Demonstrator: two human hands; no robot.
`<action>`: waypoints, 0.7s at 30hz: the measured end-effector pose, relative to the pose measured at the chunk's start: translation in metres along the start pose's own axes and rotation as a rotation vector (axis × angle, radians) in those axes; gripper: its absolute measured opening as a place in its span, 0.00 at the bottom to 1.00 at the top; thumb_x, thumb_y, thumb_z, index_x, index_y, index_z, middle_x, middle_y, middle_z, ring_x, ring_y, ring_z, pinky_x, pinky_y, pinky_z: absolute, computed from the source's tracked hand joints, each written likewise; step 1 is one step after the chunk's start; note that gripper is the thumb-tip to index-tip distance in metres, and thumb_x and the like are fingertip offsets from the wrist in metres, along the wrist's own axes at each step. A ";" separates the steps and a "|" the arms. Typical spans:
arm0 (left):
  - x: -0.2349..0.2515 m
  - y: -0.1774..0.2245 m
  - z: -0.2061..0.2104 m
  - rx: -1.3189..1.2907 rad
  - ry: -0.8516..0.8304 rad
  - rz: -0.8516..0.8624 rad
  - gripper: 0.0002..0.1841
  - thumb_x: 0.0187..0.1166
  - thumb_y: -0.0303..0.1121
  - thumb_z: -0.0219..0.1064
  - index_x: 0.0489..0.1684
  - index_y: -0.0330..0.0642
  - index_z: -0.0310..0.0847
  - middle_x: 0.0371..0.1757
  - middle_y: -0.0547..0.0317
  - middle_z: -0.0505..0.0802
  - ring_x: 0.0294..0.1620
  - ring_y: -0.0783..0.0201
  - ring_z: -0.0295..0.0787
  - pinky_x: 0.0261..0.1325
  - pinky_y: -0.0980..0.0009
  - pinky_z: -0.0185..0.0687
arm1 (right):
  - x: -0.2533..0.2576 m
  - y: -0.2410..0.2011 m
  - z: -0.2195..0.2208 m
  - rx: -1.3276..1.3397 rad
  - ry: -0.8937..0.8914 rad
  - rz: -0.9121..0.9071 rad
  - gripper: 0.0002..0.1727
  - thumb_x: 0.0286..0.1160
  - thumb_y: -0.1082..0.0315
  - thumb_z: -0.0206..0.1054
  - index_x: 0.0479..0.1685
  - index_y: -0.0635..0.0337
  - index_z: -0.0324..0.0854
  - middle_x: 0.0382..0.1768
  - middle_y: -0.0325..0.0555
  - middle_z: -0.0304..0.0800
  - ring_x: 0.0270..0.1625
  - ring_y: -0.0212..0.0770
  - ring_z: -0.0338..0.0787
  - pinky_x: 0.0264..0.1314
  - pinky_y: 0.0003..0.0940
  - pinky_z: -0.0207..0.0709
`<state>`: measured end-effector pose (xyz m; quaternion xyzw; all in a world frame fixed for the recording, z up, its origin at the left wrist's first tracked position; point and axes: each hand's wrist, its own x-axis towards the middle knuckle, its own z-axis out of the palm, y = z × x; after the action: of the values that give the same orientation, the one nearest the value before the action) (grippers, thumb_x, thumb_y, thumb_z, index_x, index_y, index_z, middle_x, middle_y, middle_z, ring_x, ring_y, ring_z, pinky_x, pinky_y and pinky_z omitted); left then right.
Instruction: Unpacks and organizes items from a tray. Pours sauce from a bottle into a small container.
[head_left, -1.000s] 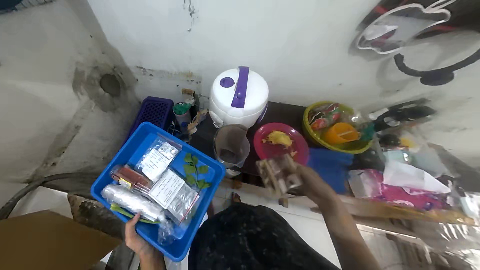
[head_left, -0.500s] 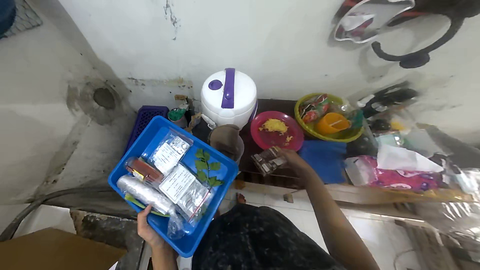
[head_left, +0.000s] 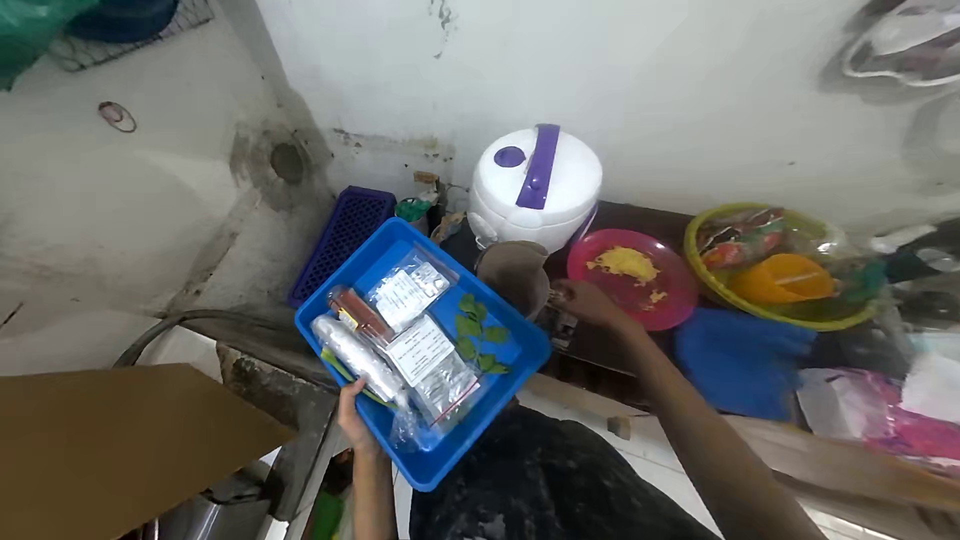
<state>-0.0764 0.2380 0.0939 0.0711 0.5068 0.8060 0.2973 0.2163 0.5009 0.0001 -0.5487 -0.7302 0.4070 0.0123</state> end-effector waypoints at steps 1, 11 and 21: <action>-0.001 -0.001 0.001 -0.017 0.000 -0.014 0.18 0.74 0.21 0.41 0.35 0.49 0.79 0.27 0.74 0.95 0.30 0.81 0.93 0.35 0.80 0.90 | 0.005 -0.002 -0.002 -0.062 0.030 -0.009 0.27 0.79 0.68 0.69 0.77 0.71 0.75 0.66 0.77 0.83 0.70 0.76 0.81 0.75 0.73 0.66; -0.013 -0.010 0.011 -0.061 -0.004 -0.097 0.18 0.74 0.22 0.42 0.36 0.49 0.80 0.28 0.73 0.96 0.31 0.80 0.94 0.36 0.79 0.91 | -0.107 -0.150 0.011 0.000 0.647 -0.862 0.15 0.77 0.67 0.62 0.50 0.67 0.90 0.52 0.60 0.94 0.58 0.54 0.92 0.61 0.44 0.84; -0.016 -0.014 0.031 -0.044 -0.064 -0.158 0.14 0.71 0.23 0.43 0.39 0.47 0.75 0.27 0.73 0.95 0.32 0.79 0.94 0.37 0.77 0.91 | -0.129 -0.199 0.043 -0.375 -0.197 -0.733 0.58 0.48 0.70 0.88 0.92 0.51 0.62 0.90 0.70 0.53 0.88 0.78 0.58 0.82 0.70 0.62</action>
<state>-0.0449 0.2577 0.1001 0.0498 0.4832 0.7883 0.3776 0.0904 0.3578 0.1478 -0.2040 -0.9361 0.2862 -0.0140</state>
